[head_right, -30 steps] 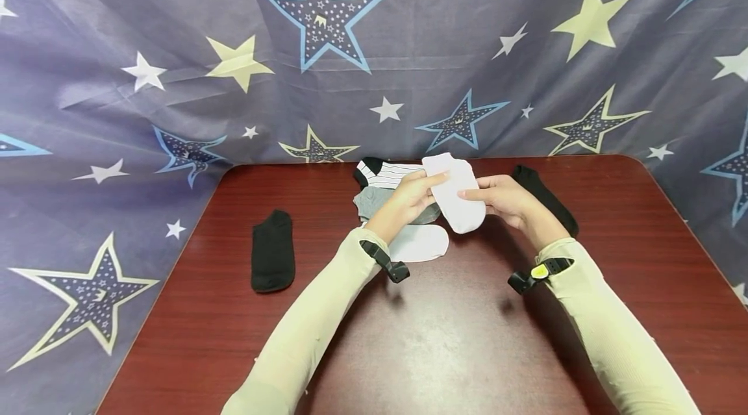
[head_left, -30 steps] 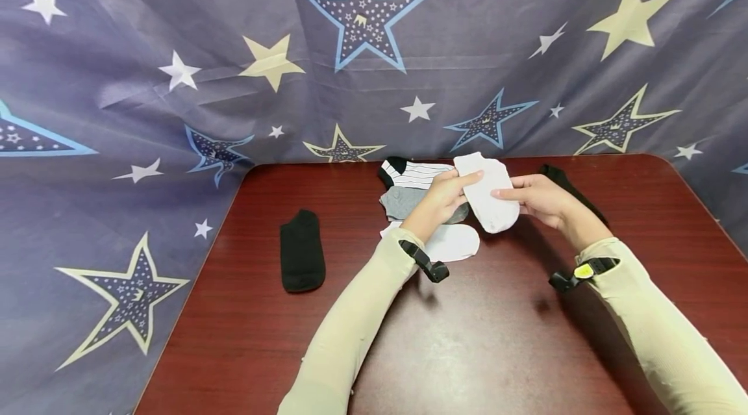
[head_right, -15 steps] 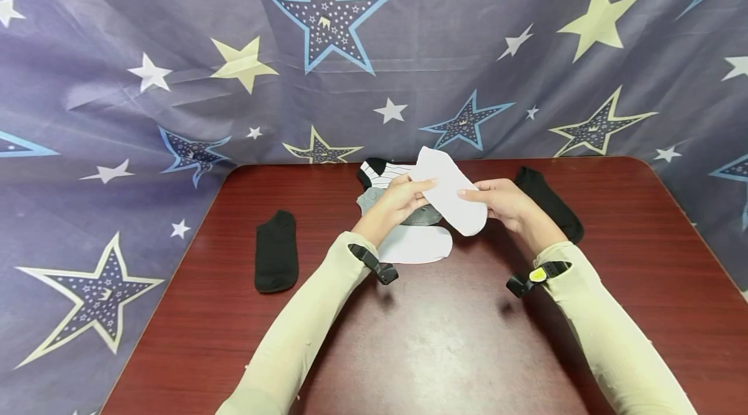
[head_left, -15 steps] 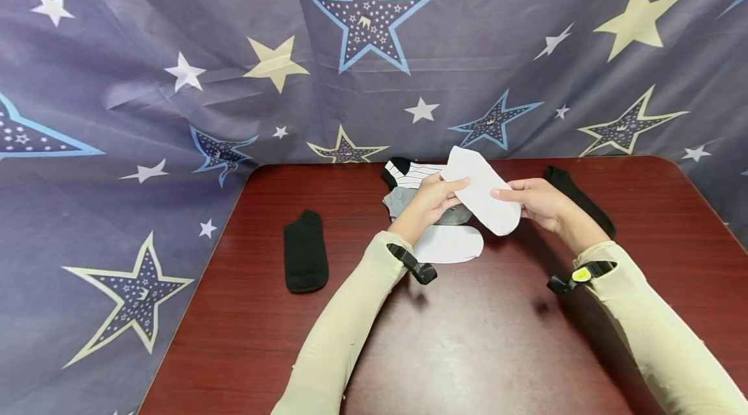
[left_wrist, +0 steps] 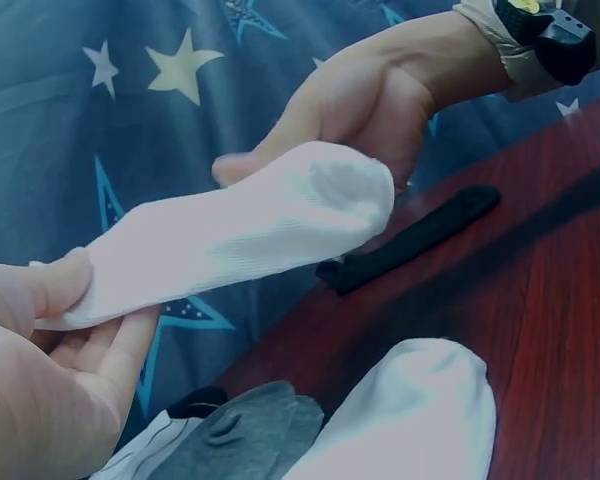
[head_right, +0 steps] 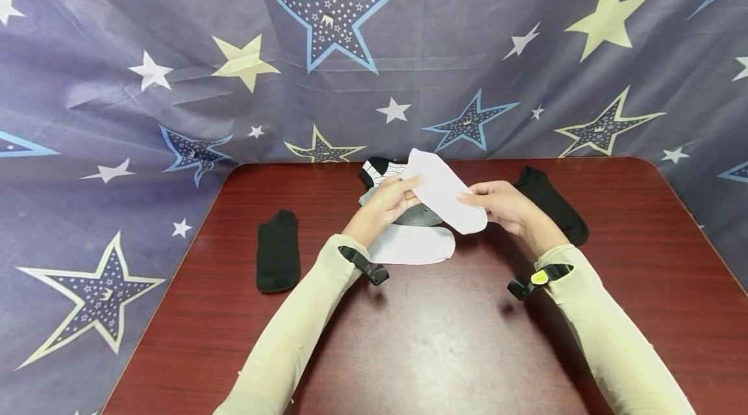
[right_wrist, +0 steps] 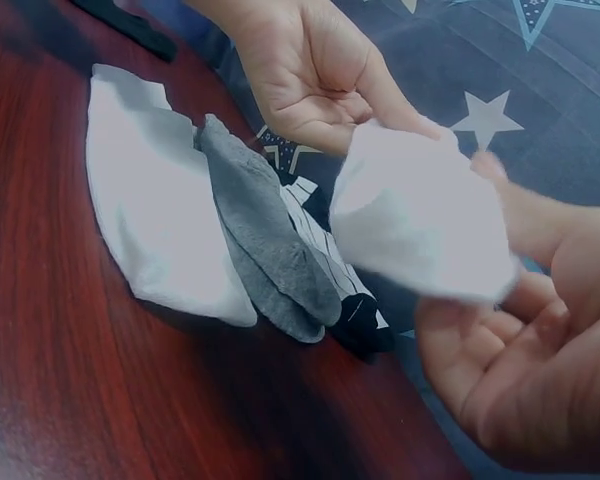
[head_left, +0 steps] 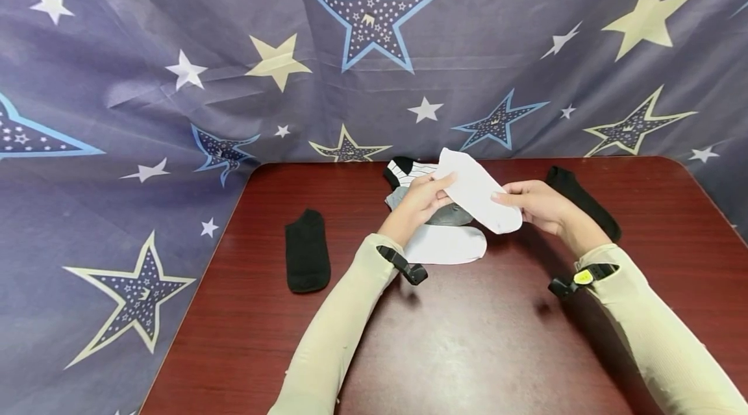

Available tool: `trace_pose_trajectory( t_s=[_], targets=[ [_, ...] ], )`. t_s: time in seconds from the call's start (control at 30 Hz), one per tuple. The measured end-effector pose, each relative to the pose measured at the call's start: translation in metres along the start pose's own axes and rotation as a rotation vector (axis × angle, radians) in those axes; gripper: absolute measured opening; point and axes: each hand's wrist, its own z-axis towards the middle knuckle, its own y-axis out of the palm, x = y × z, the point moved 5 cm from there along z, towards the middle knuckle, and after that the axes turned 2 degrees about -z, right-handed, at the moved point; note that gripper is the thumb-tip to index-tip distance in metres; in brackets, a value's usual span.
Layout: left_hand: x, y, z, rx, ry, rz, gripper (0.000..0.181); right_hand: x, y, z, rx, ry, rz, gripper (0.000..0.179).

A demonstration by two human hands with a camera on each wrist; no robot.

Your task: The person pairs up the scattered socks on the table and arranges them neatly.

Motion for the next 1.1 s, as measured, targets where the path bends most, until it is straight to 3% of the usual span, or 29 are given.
trace_pose_trajectory(
  t_s=[0.17, 0.37, 0.63, 0.9, 1.1],
  targets=[
    [0.009, -0.007, -0.001, 0.021, 0.013, -0.036, 0.005, -0.002, 0.004, -0.003, -0.059, -0.047, -0.008, 0.022],
    [0.014, -0.013, -0.003, 0.019, 0.012, -0.052, 0.008, -0.004, 0.004, -0.004, -0.036, -0.085, 0.009, 0.017],
    [0.016, -0.020, -0.010, -0.025, 0.020, -0.026, 0.035, -0.006, 0.006, -0.005, 0.006, -0.098, 0.133, 0.011],
    [0.018, -0.024, -0.017, -0.081, 0.034, -0.020, 0.030, -0.002, 0.007, -0.006, 0.037, -0.078, 0.154, 0.021],
    [0.016, -0.025, -0.016, -0.079, 0.041, -0.021, 0.019, 0.002, 0.006, -0.009, 0.044, -0.069, 0.185, 0.024]
  ],
)
